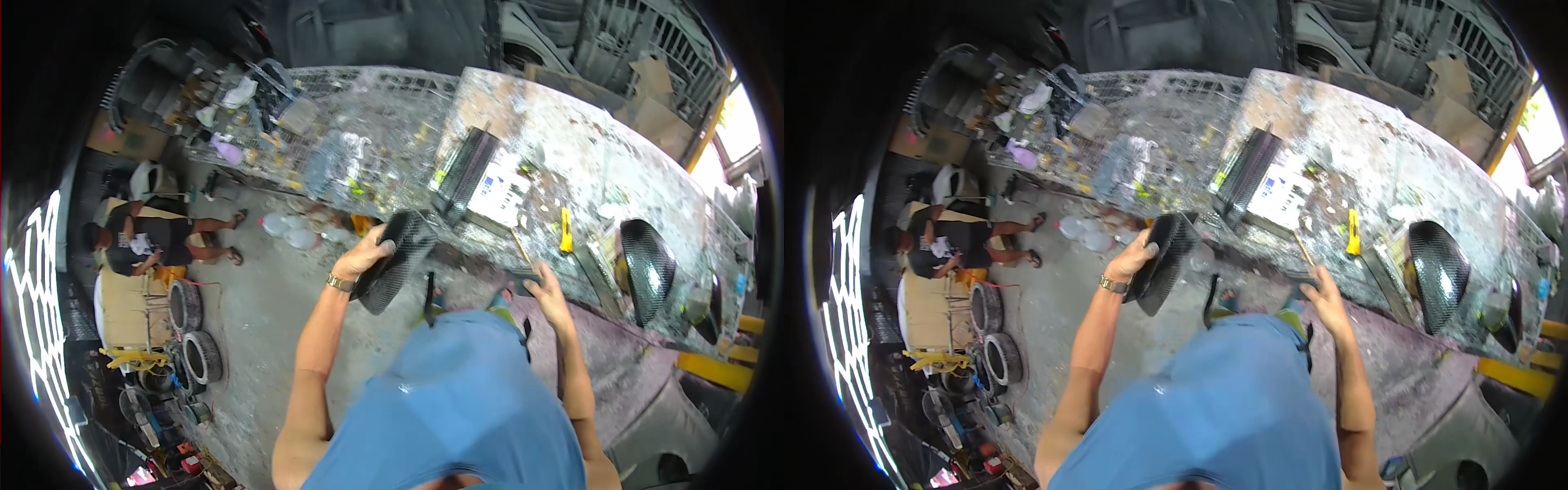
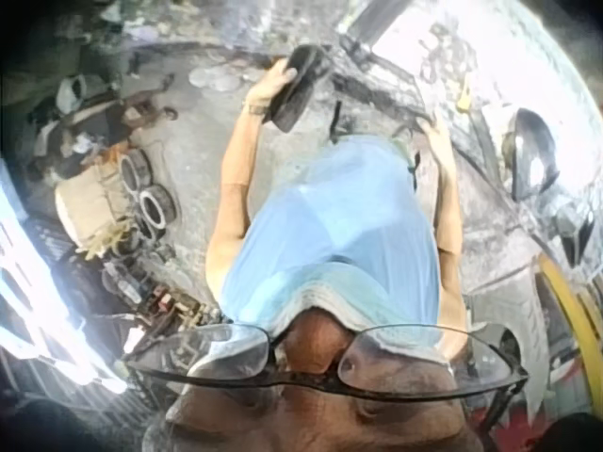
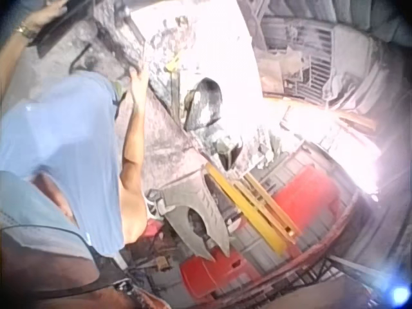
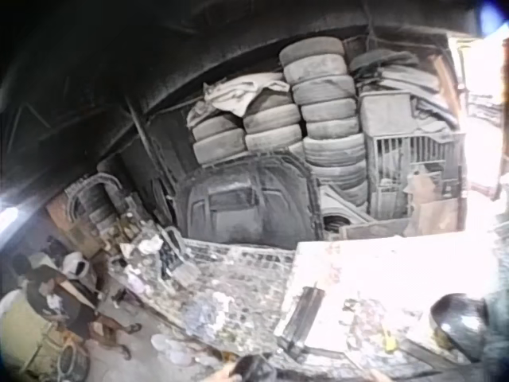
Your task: The person cleans a black circular trim piece using a brush and then uses a small yellow blade to trim the edges of several carbon fiber mirror caps on a workbench.
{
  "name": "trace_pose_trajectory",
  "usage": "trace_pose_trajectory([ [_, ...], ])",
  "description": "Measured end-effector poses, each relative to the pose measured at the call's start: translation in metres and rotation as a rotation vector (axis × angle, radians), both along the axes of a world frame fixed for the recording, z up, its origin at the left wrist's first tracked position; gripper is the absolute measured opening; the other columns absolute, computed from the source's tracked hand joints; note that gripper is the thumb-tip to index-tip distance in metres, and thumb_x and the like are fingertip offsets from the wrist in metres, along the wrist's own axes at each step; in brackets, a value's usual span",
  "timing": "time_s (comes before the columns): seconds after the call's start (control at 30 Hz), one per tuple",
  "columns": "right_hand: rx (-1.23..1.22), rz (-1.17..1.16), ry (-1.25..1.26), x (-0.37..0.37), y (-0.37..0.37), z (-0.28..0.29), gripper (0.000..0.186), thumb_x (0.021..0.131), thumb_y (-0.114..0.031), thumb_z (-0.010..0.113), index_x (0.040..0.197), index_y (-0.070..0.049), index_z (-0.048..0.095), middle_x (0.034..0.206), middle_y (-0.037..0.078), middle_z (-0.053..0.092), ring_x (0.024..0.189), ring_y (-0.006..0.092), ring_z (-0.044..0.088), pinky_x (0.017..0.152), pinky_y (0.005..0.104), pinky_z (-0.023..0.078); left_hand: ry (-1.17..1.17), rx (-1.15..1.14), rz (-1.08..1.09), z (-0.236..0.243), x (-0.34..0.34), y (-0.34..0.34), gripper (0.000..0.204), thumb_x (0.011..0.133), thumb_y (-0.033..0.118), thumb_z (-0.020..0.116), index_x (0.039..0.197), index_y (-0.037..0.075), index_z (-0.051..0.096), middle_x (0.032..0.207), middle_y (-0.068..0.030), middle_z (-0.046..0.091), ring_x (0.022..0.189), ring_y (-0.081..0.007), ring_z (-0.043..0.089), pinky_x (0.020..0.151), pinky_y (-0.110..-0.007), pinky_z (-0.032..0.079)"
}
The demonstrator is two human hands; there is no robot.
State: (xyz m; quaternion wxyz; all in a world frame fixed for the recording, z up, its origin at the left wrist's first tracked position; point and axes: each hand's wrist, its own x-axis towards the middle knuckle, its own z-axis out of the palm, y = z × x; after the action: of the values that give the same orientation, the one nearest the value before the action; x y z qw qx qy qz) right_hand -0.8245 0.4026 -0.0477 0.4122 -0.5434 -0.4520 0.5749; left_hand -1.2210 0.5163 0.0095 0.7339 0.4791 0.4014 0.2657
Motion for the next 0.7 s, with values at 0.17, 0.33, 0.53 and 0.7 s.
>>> trace_pose_trajectory([
  [0.17,-0.018,-0.020,-0.008,0.013,0.002,-0.012,0.021,0.081,0.008,0.056,0.100,-0.002,0.055,0.093,0.003,0.060,0.090,0.0113,0.057,0.081,0.0250,0.045,0.369,0.689,0.003,0.075,-0.002,0.008,0.077,0.072,0.019,0.078,0.139,0.002,0.044,0.134,-0.0136,0.050,0.125,-0.0242,0.047,0.105,-0.036,0.036],
  [0.33,0.042,-0.013,-0.042,0.002,0.011,-0.009,0.020,0.082,0.007,0.057,0.100,-0.003,0.053,0.092,0.004,0.059,0.087,0.0102,0.056,0.078,0.0253,0.045,0.669,1.025,-0.001,0.080,0.017,-0.020,0.098,0.058,0.037,0.088,0.140,0.007,0.044,0.142,-0.0187,0.041,0.128,-0.0360,0.044,0.107,-0.044,0.035],
  [0.53,0.084,0.128,-0.075,-0.007,0.024,-0.016,0.028,0.077,0.010,0.047,0.102,-0.002,0.044,0.089,0.013,0.062,0.081,0.0183,0.058,0.076,0.0323,0.045,0.582,1.199,0.279,0.044,0.035,-0.037,0.112,0.051,0.044,0.089,0.144,0.009,0.036,0.145,-0.0204,0.036,0.130,-0.0395,0.039,0.106,-0.048,0.034],
  [0.7,0.160,0.120,-0.234,-0.007,0.029,-0.011,0.029,0.079,0.011,0.045,0.105,-0.003,0.043,0.089,0.017,0.060,0.086,0.0294,0.061,0.080,0.0342,0.045,0.605,1.226,0.471,0.020,0.050,-0.054,0.113,0.054,0.052,0.086,0.145,0.009,0.034,0.144,-0.0229,0.035,0.130,-0.0390,0.039,0.107,-0.047,0.033],
])
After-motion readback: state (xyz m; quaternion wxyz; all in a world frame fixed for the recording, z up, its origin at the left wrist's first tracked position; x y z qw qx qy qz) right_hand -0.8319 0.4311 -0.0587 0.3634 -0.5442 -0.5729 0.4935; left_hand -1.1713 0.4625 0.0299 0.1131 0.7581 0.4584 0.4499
